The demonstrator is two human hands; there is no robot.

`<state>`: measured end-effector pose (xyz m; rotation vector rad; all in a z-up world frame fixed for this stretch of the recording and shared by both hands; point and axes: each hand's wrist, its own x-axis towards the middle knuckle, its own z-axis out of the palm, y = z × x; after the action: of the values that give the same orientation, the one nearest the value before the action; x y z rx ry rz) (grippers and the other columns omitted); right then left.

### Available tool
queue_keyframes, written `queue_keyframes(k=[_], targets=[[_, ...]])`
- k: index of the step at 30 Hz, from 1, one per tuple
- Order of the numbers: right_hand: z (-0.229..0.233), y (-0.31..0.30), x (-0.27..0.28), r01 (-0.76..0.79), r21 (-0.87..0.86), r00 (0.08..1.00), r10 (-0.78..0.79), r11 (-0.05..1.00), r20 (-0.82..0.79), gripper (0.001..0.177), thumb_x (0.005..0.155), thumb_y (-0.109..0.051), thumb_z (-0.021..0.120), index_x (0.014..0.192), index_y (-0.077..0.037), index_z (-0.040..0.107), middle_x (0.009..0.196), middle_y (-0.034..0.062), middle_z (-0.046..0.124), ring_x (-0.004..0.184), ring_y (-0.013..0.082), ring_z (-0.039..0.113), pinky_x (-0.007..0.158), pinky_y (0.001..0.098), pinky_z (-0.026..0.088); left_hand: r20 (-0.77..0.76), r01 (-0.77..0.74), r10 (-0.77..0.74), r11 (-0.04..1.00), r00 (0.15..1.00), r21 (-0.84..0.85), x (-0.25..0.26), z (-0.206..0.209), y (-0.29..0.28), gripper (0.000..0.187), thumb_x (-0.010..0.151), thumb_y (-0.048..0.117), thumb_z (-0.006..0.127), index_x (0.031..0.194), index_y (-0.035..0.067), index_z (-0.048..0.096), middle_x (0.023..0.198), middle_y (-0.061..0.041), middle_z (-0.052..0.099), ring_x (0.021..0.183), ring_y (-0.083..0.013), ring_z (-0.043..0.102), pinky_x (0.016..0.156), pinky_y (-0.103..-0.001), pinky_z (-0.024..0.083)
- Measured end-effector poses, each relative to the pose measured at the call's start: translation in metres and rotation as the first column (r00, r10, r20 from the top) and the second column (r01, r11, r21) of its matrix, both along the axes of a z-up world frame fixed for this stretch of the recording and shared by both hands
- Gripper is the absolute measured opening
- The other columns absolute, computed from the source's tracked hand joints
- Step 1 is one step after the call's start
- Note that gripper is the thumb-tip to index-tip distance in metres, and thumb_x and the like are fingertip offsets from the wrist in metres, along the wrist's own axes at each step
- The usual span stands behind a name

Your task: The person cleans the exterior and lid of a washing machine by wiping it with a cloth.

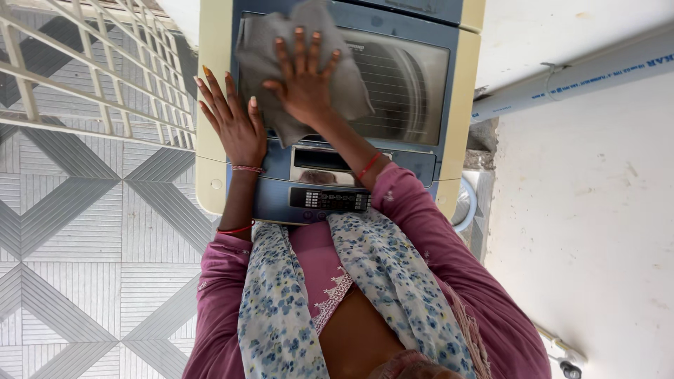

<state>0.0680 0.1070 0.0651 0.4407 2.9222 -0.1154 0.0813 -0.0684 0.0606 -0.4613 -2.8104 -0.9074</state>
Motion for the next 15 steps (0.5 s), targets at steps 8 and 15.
queue_keyframes(k=[8, 15], targets=[[-0.063, -0.064, -0.031, -0.418, 0.145, 0.706, 0.421, 0.897, -0.57, 0.072, 0.113, -0.05, 0.048, 0.171, -0.02, 0.017, 0.172, 0.0331, 0.003, 0.163, 0.0475, -0.003, 0.131, 0.0704, 0.004, -0.107, -0.002, 0.011, 0.996, 0.994, 0.085, -0.001, -0.022, -0.004, 0.077, 0.113, 0.058, 0.016, 0.169, 0.007, 0.03, 0.176, -0.022, 0.012, 0.165, -0.0407, 0.006, 0.134, -0.06, 0.003], [-0.038, -0.065, 0.012, -0.61, -0.195, 0.792, 0.597, 0.768, -0.127, 0.063, 0.109, -0.05, 0.046, 0.165, -0.028, 0.027, 0.173, 0.0096, 0.013, 0.159, 0.0364, 0.001, 0.127, 0.0683, -0.002, -0.388, 0.195, -0.128, 0.971, 0.913, 0.138, -0.001, -0.045, -0.015, 0.076, 0.109, 0.054, 0.011, 0.157, 0.01, 0.05, 0.168, -0.02, 0.032, 0.161, -0.0358, 0.023, 0.133, -0.061, 0.005]])
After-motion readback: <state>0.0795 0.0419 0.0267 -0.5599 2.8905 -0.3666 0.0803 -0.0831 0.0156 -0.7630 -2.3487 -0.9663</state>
